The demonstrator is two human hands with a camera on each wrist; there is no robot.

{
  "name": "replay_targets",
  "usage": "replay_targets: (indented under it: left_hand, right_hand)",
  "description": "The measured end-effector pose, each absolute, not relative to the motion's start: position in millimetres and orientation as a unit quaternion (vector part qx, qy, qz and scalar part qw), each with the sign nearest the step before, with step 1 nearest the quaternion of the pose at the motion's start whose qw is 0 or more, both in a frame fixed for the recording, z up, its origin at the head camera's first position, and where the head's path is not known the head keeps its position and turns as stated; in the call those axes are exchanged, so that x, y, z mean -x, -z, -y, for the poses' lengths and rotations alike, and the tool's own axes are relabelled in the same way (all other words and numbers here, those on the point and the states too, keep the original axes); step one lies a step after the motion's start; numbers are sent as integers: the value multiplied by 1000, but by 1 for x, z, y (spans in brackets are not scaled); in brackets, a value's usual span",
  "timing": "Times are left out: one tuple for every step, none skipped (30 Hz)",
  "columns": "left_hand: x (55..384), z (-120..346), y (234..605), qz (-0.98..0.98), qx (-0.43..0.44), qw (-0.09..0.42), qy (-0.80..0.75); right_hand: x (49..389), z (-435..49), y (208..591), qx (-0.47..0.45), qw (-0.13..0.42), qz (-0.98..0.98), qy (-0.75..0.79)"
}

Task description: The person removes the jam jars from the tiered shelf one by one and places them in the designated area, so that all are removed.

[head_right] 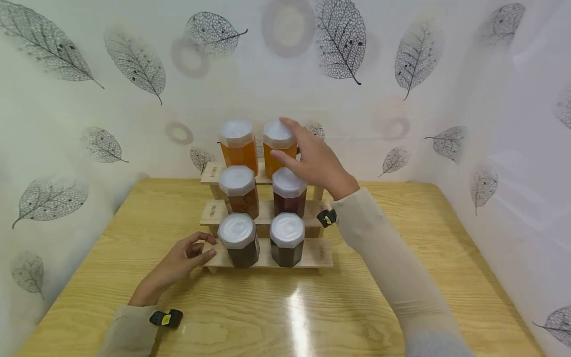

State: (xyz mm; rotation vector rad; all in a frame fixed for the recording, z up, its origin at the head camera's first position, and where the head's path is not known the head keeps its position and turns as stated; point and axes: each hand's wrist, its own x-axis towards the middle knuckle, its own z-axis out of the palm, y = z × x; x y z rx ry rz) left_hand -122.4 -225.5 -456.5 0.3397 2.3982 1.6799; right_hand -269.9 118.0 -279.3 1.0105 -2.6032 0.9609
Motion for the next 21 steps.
replay_targets:
  left_hand:
    - [122, 226, 457, -809, -119, 93, -568]
    - [122, 226, 458, -807, -123, 90, -570]
    - [123, 226, 459, -806, -125, 86, -572]
    - [123, 227, 459, -805, -127, 84, -573]
    - [123, 227, 460, -805, -128, 83, -573]
    - [123, 227, 460, -805, -128, 83, -573]
    - [123, 227, 461, -805, -128, 82, -573]
    - [123, 227, 461, -806, -128, 82, -573]
    - [122, 227, 461, -806, -128, 82, -573]
    - [122, 227, 461, -806, -128, 81, -572]
    - [122, 227, 461, -807, -128, 80, -571]
    - [122, 227, 460, -808, -128, 79, -570]
    - [122, 227, 460, -810, -128, 77, -567]
    - [122, 227, 460, -812, -128, 76, -565]
    - [122, 227, 460, -814, -127, 74, -562]
    - [122, 227, 460, -816, -127, 72, -560]
    - [122, 227, 460, -817, -126, 71, -558]
    - [122, 226, 460, -818, -126, 71, -556]
    - [122, 226, 460, -819, -125, 69, -555]
    - [122, 226, 459, -819, -124, 69, -556]
    - [122, 226, 459, -818, -124, 69, -557]
  right_hand:
    - [271, -117, 278, -338, 94, 881, -319]
    - [271, -116, 278, -334, 95, 884, -313]
    - [272, -115, 277, -329, 95, 888, -307]
    - [272, -115, 277, -324, 96, 892, -302]
    - [273, -114, 276, -319, 96, 895, -298]
    - [273, -113, 276, -314, 96, 898, -294]
    - [273, -113, 276, -310, 97, 901, -288]
    - [273, -112, 276, -307, 99, 903, -284]
    - [273, -112, 276, -305, 102, 904, -281]
    - [273, -111, 277, -303, 104, 905, -281]
    - [273, -111, 277, -303, 106, 904, -282]
    - [273, -110, 278, -302, 109, 904, -284]
    - [273, -110, 279, -301, 111, 903, -287]
    - [274, -109, 279, -301, 113, 901, -293]
    - [274, -109, 280, -300, 116, 899, -298]
    - [274, -109, 280, -300, 118, 897, -304]
    - [274, -109, 281, -299, 122, 895, -307]
    - [274, -110, 282, -298, 125, 894, -310]
    - [274, -110, 282, -297, 128, 892, -315]
    - [274, -111, 283, -297, 133, 890, -319]
    - [273, -112, 284, -295, 137, 889, -323]
